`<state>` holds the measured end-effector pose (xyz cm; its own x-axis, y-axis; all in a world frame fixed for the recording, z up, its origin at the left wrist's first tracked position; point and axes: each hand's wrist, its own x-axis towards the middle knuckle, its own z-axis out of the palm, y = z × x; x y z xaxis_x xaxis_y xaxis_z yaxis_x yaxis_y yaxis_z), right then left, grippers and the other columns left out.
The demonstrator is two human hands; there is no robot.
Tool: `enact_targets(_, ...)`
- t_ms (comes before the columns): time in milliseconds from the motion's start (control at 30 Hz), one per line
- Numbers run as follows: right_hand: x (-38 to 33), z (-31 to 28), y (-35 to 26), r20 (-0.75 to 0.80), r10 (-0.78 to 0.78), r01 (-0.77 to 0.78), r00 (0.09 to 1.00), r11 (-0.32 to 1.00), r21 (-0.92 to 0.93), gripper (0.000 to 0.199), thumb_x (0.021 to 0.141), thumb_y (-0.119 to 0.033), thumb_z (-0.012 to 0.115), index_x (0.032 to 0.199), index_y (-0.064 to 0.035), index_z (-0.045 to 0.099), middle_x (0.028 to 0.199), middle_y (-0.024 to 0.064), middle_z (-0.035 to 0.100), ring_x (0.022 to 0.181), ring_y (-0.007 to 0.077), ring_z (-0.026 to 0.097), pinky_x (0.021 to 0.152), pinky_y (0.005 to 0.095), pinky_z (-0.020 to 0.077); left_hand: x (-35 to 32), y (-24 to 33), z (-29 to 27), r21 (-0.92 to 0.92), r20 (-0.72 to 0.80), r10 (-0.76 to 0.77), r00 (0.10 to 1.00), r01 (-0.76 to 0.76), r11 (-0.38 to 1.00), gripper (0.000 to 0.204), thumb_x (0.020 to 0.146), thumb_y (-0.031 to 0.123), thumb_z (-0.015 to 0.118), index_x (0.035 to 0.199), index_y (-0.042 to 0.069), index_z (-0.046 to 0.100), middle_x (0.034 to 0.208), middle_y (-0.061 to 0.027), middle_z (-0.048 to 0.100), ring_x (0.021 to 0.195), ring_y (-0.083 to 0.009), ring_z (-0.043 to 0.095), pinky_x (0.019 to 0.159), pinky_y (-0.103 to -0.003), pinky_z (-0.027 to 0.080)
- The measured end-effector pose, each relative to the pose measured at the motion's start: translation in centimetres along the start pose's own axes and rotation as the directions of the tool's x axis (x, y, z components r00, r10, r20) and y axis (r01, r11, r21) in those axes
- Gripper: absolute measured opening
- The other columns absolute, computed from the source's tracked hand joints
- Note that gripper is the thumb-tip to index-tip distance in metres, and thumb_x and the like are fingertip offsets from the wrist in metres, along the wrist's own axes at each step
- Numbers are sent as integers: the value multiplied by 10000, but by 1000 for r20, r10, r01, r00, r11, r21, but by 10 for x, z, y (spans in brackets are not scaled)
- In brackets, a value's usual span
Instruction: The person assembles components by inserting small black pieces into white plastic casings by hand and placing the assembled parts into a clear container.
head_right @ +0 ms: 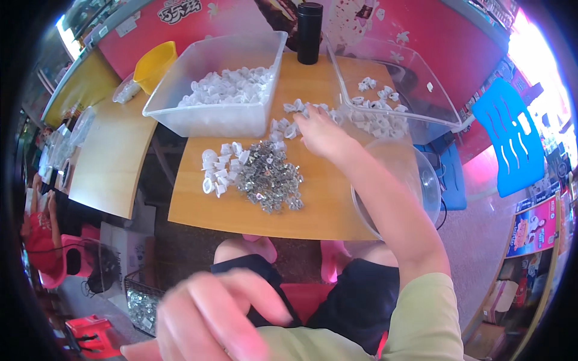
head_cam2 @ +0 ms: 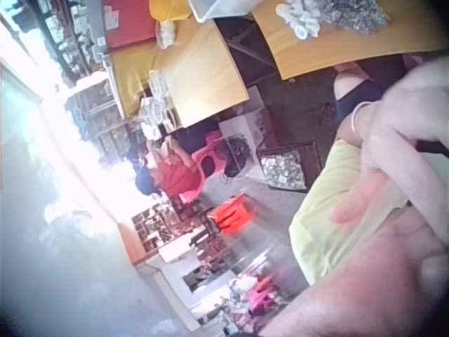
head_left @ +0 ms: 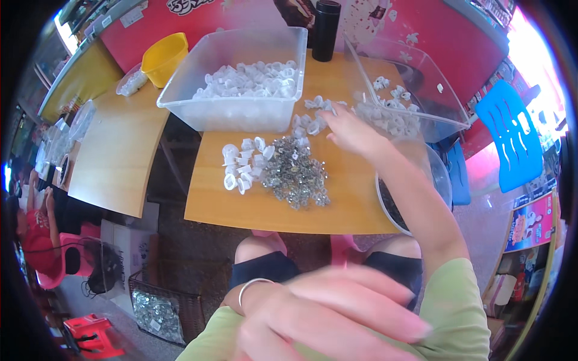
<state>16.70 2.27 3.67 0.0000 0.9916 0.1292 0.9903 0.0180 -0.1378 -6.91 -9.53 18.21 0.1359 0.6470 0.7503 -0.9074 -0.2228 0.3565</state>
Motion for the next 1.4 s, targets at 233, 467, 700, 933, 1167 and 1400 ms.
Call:
enact_targets(233,27,68,39,-93,380,-372,920,924,92,379,827,-88,506,1198,-37,451,1181,263,458,1136,367,456,887,414,440,-3,-85,-130,140,37,-215,976,208,968,485,947,355,320,948,-55,581,921,-175,570,873,-266,555,834,-378,438)
enact_targets(467,-10,-3,-25,132,222,-198,966,965,-175,226,791,-68,516,1013,-39,550,1022,200,537,972,351,559,805,411,468,-29,-135,-168,148,-251,-570,783,613,777,240,933,206,471,998,5,584,895,-38,601,803,-96,561,756,-243,456)
enact_targets(700,-38,-2,-1,57,122,-123,991,992,19,149,704,-52,626,847,-63,587,884,160,543,867,330,560,734,396,461,-39,-150,-164,249,-214,-642,737,676,693,210,913,186,511,1029,22,571,881,-22,592,762,-68,546,671,-211,450)
enact_targets(933,-31,2,3,37,-1,-3,999,995,98,82,656,-17,592,735,-38,601,840,166,553,818,320,570,699,379,464,-42,-158,-167,199,-245,-653,716,697,689,191,911,174,511,993,21,591,869,-32,619,777,-83,576,706,-221,473)
enact_targets(1167,-29,-5,-8,-16,121,-112,993,957,268,72,729,13,524,786,42,556,754,96,543,525,163,501,478,317,425,-38,-154,-168,334,-248,-602,759,650,682,237,880,129,543,1082,5,537,1021,-80,583,884,-98,552,712,-237,486)
enact_targets(1400,-10,13,-22,-117,117,-103,986,987,124,192,689,-10,580,879,-27,605,910,173,586,888,333,583,736,392,476,-38,-160,-182,420,-263,-531,805,592,688,296,907,115,492,1179,7,451,1106,-92,544,942,-130,555,753,-256,489)
